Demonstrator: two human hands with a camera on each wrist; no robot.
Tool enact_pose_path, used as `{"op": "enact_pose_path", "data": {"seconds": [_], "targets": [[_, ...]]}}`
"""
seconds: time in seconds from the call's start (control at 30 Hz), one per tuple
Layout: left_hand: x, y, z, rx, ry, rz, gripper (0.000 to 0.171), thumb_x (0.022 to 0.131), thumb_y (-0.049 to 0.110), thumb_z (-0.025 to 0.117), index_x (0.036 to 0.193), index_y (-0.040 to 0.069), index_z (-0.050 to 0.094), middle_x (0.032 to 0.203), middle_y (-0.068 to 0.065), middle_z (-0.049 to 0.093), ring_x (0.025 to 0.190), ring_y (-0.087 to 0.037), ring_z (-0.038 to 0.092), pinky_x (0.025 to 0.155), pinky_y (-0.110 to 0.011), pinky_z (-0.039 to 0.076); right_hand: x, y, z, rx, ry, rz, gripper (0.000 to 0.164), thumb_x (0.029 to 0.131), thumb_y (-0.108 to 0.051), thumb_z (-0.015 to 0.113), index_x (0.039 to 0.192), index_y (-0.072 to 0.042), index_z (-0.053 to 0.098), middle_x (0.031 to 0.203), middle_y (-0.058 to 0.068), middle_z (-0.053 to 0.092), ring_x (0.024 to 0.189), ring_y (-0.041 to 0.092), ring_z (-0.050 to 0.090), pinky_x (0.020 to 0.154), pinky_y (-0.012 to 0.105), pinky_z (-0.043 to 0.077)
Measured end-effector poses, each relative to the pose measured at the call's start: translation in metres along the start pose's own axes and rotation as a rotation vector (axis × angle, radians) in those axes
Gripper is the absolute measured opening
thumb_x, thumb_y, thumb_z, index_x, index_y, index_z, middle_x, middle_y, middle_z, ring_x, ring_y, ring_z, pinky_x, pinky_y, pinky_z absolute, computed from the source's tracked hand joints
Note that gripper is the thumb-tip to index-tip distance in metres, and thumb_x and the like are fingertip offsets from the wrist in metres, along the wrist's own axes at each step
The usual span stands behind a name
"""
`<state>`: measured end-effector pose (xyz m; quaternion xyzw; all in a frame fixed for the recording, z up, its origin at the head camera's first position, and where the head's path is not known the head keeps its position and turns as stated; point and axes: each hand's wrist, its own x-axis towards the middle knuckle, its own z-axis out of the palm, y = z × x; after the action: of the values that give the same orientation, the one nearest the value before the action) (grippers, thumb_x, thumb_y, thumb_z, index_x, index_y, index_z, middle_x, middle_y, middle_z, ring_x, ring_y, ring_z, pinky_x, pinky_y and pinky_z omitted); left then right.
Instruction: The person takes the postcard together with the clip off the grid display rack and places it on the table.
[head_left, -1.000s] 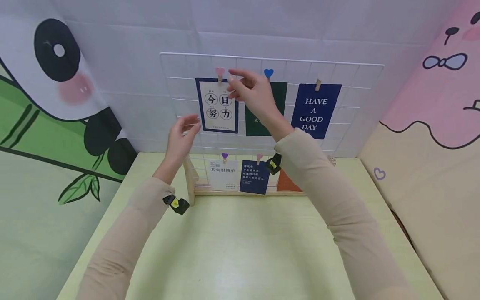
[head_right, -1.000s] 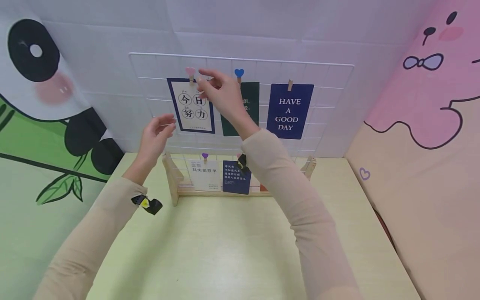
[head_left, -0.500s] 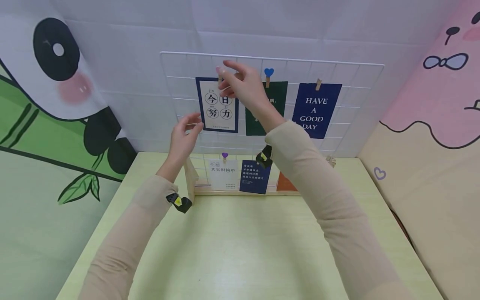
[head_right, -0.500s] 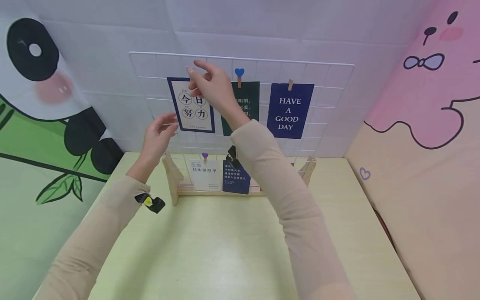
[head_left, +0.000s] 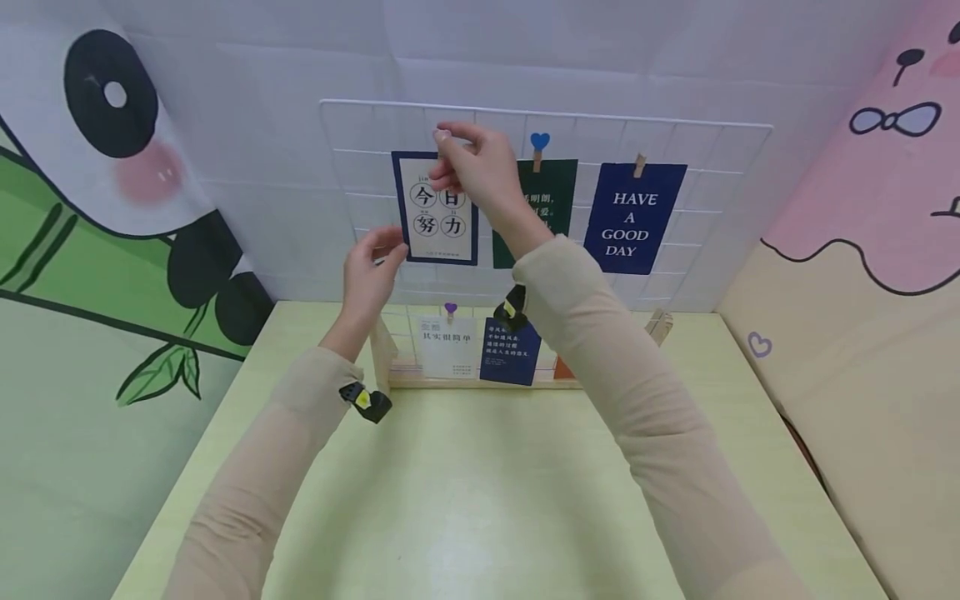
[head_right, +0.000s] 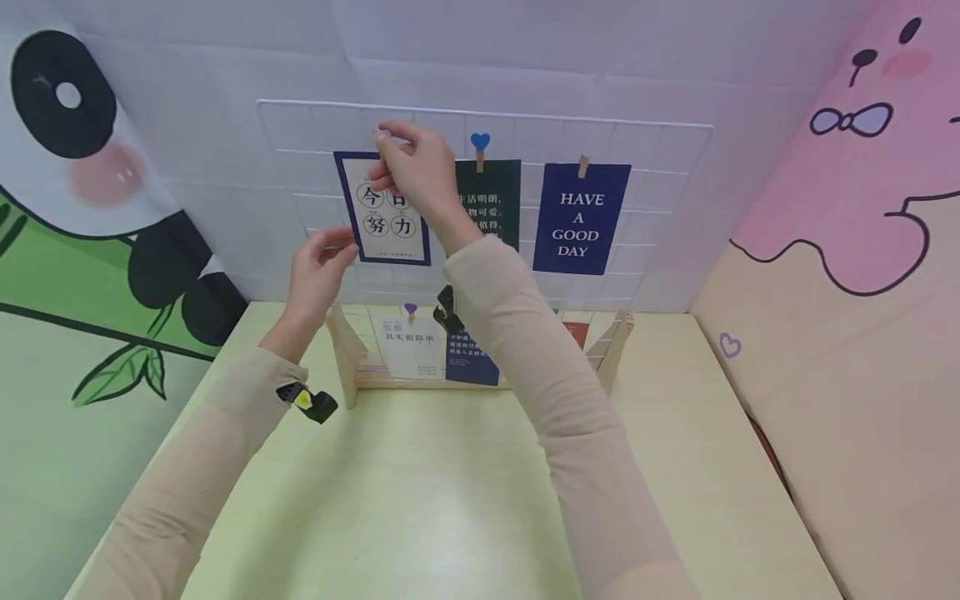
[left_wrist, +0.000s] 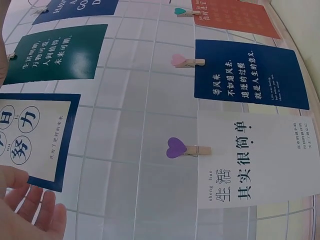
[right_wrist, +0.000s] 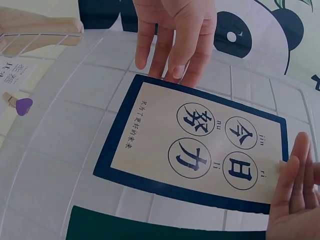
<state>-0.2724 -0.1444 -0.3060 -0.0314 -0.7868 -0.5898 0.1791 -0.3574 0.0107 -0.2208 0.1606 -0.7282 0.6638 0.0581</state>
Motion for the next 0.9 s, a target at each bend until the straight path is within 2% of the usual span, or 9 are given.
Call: {"op": "enact_pose_path", "data": {"seconds": [0.43,0.53,0.67,0.77,0.9], "targets": [[0.002,0.001,0.005,-0.073,0.022,-0.069,0.022,0.087,0.008,0.054,0.108,0.002,0.052,0.102,-0.008,0.054,0.089,-0.017,0.052,0.077,-0.023,0.045,-0.018,-0.022,0.001,0.033,0.040,0.024,0.025,0.084,-0.028,0.058,0.108,-0.020,0.062,0.075,0.009,0.060,0.066,0.019,0.060,0.063,0.022,0.049],[0.003,0.001,0.005,-0.076,0.024,-0.083,0.021,0.088,0.008,0.054,0.107,0.002,0.052,0.101,-0.008,0.053,0.089,-0.017,0.051,0.077,-0.024,0.046,-0.026,-0.031,0.002,0.034,0.048,0.041,0.023,0.085,-0.025,0.058,0.106,-0.017,0.062,0.074,0.008,0.059,0.062,0.017,0.058,0.060,0.021,0.049],[0.003,0.002,0.004,-0.076,0.021,-0.090,0.019,0.088,0.008,0.053,0.106,0.002,0.053,0.101,-0.008,0.054,0.089,-0.017,0.051,0.077,-0.024,0.046,-0.040,-0.046,0.003,-0.010,0.080,0.020,0.021,0.086,-0.021,0.057,0.104,-0.013,0.064,0.069,0.009,0.056,0.056,0.016,0.052,0.054,0.020,0.045],[0.002,0.002,0.003,-0.081,0.022,-0.101,0.018,0.088,0.009,0.053,0.106,0.003,0.053,0.101,-0.007,0.054,0.089,-0.016,0.051,0.077,-0.023,0.045,-0.045,-0.051,0.005,-0.075,0.108,-0.010,0.019,0.086,-0.021,0.058,0.101,-0.013,0.066,0.066,0.008,0.054,0.052,0.015,0.048,0.051,0.022,0.042],[0.001,0.004,0.002,-0.088,0.017,-0.108,0.018,0.088,0.009,0.053,0.105,0.003,0.053,0.102,-0.007,0.054,0.090,-0.016,0.051,0.078,-0.024,0.045,-0.039,-0.046,0.005,-0.116,0.124,0.007,0.016,0.085,-0.025,0.059,0.098,-0.019,0.067,0.067,0.004,0.053,0.049,0.013,0.045,0.049,0.035,0.042]]}}
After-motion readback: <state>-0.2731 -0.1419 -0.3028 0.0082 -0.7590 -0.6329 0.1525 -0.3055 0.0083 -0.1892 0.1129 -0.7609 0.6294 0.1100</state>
